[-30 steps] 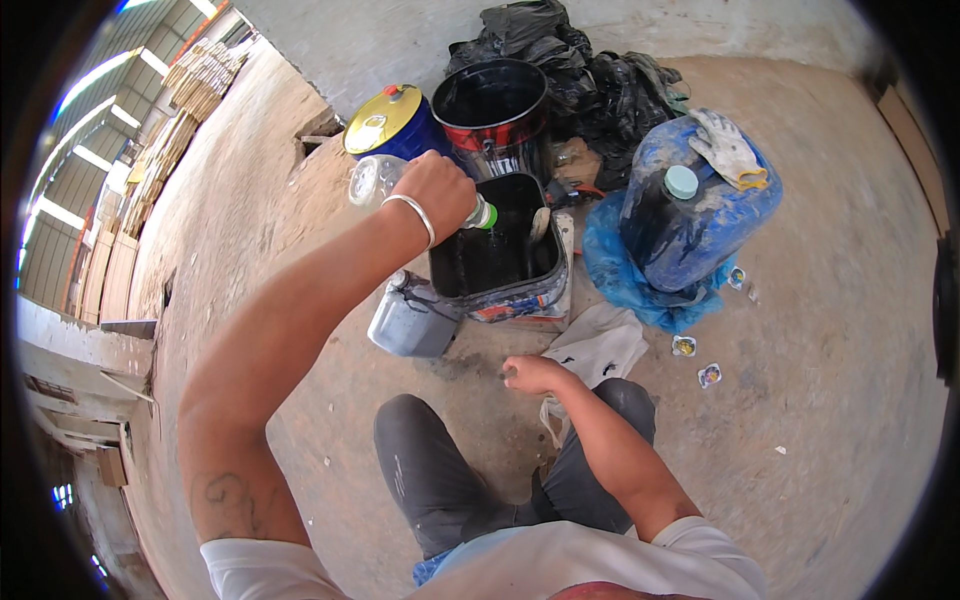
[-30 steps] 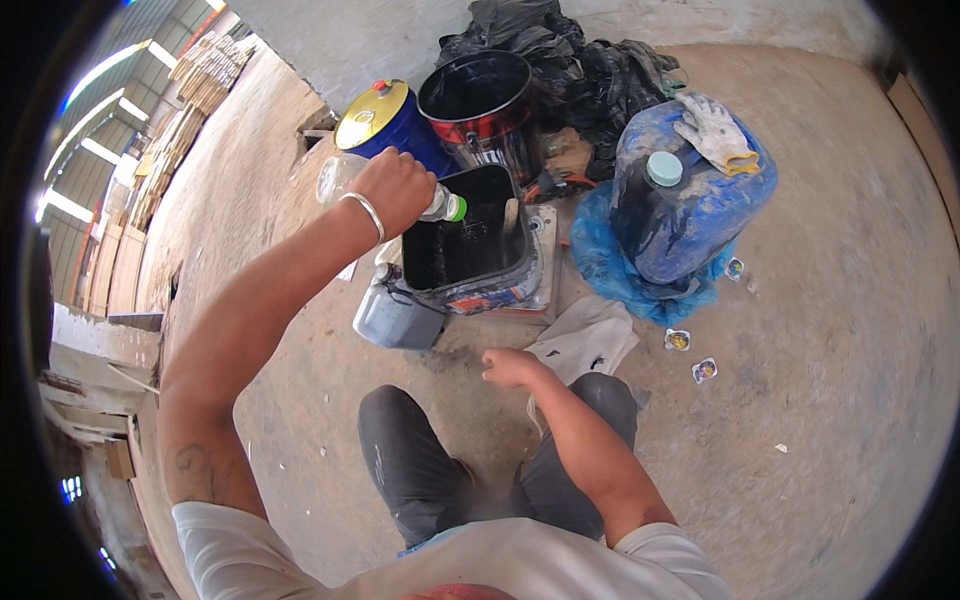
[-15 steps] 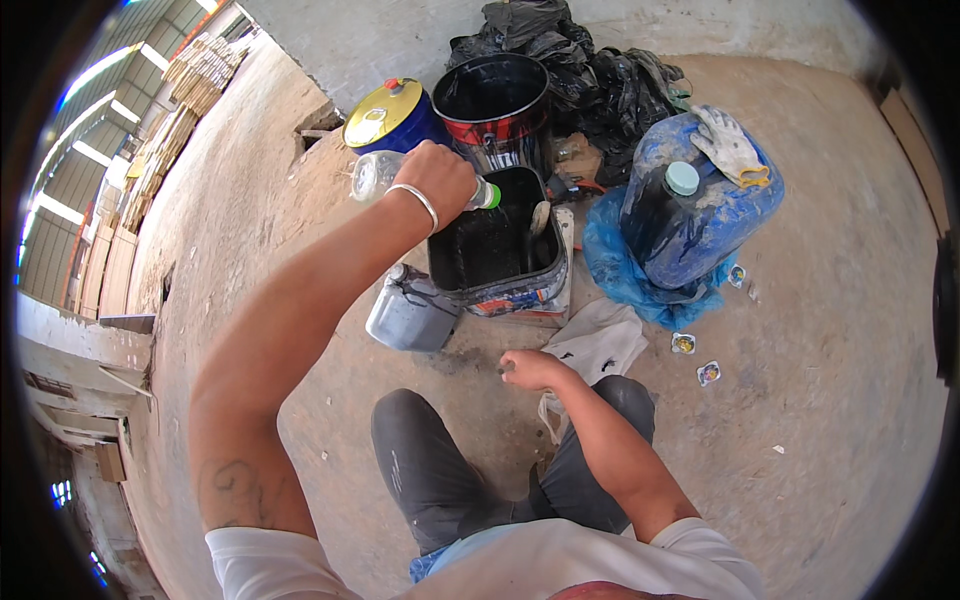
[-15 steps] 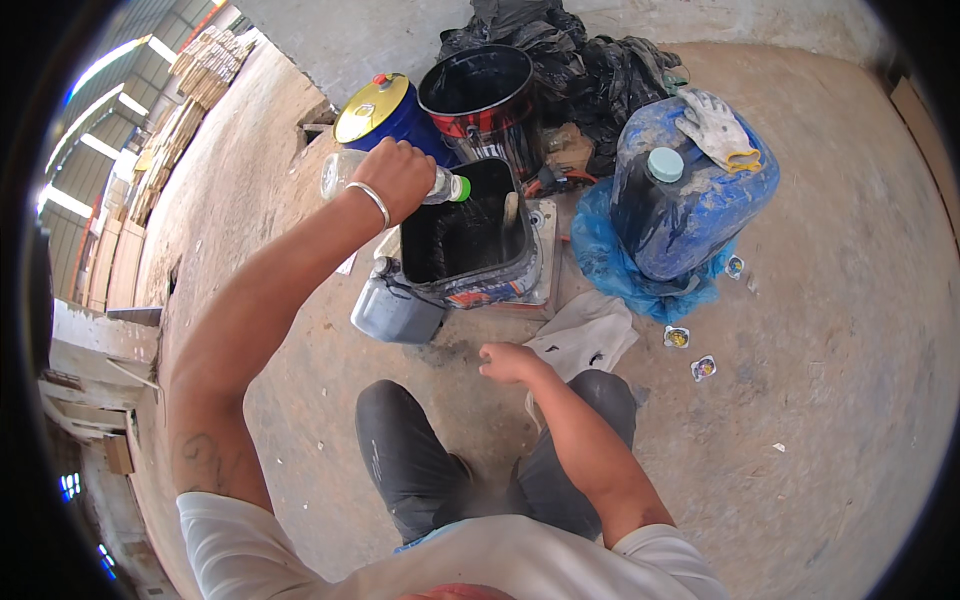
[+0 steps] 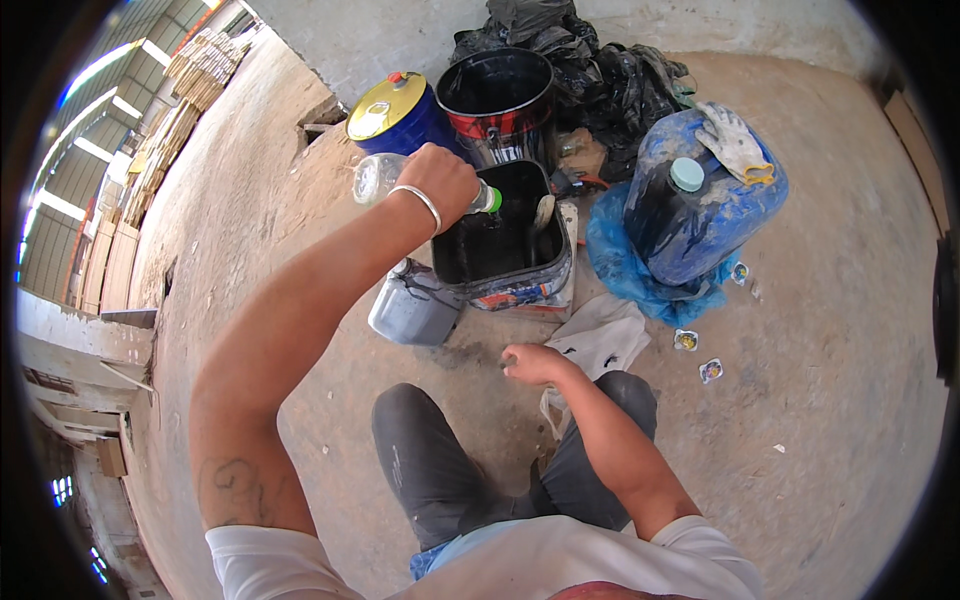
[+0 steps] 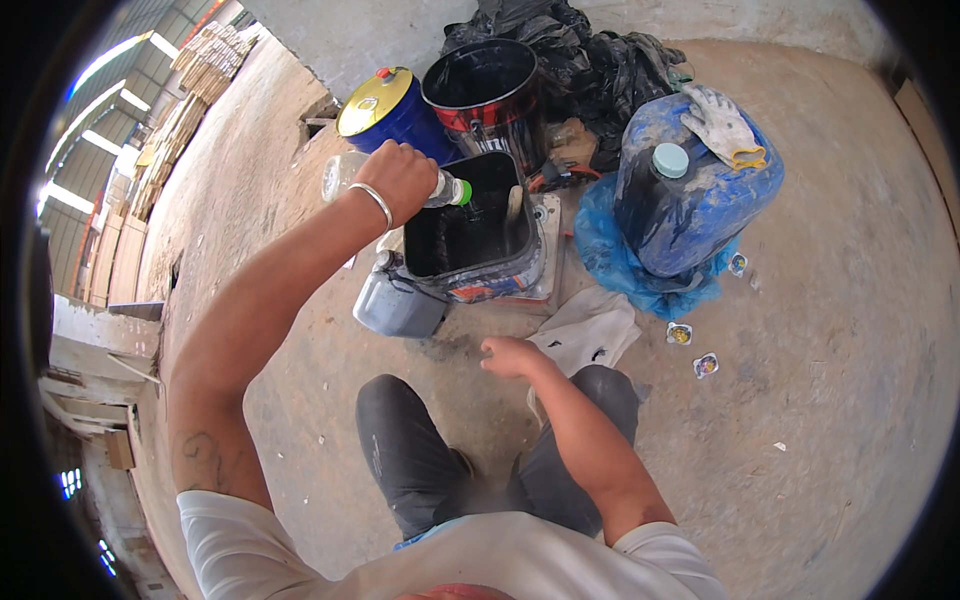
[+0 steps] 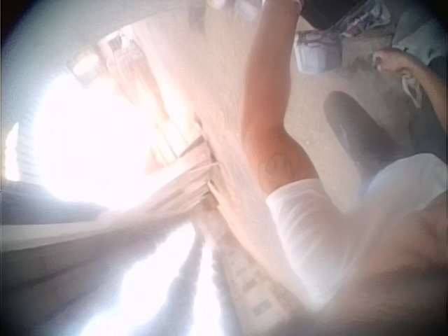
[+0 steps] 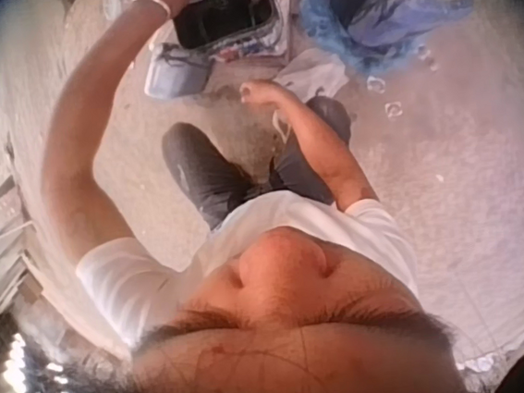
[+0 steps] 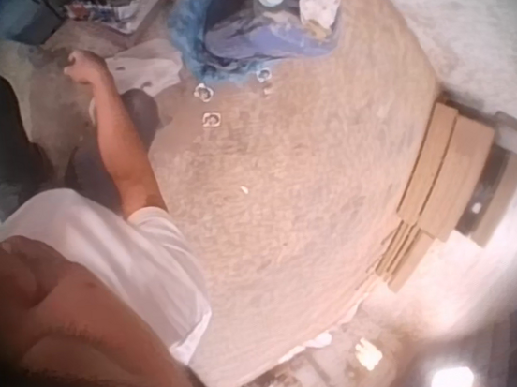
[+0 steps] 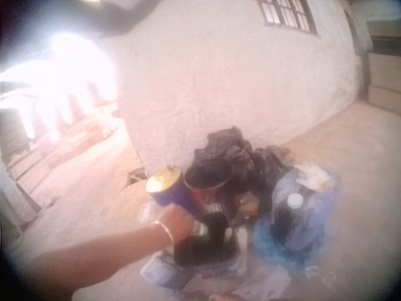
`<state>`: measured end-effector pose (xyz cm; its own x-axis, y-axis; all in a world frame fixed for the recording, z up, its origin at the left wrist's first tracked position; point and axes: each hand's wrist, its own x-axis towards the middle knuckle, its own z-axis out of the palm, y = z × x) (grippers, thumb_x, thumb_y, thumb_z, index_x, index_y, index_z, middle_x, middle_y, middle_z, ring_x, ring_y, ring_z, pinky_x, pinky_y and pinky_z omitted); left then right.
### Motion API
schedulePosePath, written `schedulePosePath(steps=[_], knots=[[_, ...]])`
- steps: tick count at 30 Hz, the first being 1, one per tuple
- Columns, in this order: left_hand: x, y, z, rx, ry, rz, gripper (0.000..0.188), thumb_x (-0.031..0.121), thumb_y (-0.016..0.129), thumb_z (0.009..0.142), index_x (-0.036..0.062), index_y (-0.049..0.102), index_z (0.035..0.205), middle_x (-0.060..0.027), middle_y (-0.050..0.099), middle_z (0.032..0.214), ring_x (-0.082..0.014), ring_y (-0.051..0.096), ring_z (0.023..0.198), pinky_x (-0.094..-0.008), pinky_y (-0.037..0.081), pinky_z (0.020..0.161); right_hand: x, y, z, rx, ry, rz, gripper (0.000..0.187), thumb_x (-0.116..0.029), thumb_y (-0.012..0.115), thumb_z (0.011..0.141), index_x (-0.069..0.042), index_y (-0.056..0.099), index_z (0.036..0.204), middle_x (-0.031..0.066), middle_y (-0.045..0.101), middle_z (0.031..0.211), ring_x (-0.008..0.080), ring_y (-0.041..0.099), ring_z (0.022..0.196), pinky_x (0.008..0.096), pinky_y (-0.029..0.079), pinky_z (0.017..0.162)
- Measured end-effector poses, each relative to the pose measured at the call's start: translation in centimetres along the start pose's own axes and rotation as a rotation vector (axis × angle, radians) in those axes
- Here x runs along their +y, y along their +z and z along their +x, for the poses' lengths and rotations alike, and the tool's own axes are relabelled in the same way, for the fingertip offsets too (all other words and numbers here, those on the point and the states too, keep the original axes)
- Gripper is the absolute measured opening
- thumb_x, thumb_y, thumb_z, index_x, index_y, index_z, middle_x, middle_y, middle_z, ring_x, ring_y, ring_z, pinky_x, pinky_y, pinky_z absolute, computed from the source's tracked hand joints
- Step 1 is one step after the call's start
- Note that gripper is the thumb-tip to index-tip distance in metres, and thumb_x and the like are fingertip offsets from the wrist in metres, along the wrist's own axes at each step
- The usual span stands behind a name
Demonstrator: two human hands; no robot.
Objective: The person squats and stirs a dark liquid in a black container with a stick. They then pour liquid from a white plastic jug into the container, close the jug, and pour liquid from a small bottle into the same container.
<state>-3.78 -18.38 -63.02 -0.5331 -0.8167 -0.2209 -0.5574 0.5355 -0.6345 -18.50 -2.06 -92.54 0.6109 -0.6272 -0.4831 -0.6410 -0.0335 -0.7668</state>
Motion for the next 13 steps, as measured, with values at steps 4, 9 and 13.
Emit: schedulePosePath(steps=[4, 9, 13], knots=[[0.4, -0.2, -0.3, -0.009, 0.024, -0.039, 0.011, 0.015, 0.067, 0.085, 0.0096, 0.073, 0.093, -0.0071, 0.074, 0.091, -0.0233, 0.07, 0.09, -0.0361, 0.05, 0.074, -0.1, -0.1, -0.1, -0.01, 0.001, 0.003, 0.051, -0.037, 0.069, 0.092, -0.01, 0.062, 0.134, 0.0156, 0.066, 0.135, 0.0335, 0.061, 0.126, 0.0434, 0.049, 0.103], [1.7, -0.4, -1.0, -0.021, 0.083, -0.056, 0.013, 0.016, 0.067, 0.085, 0.0089, 0.073, 0.094, -0.0069, 0.074, 0.092, -0.0229, 0.07, 0.091, -0.0356, 0.05, 0.076, -0.3, -0.1, -0.1, -0.017, 0.032, -0.007, 0.052, -0.037, 0.068, 0.093, -0.009, 0.061, 0.136, 0.0158, 0.065, 0.136, 0.0334, 0.061, 0.127, 0.0434, 0.049, 0.103], [2.1, -0.3, -1.4, -0.03, 0.105, 0.002, 0.016, 0.018, 0.068, 0.086, 0.0092, 0.073, 0.098, -0.005, 0.075, 0.094, -0.0231, 0.07, 0.093, -0.0357, 0.051, 0.078, -0.2, -0.4, -0.1, -0.026, 0.01, -0.007, 0.052, -0.037, 0.068, 0.093, -0.009, 0.061, 0.136, 0.0163, 0.065, 0.136, 0.0334, 0.061, 0.127, 0.0434, 0.048, 0.104]])
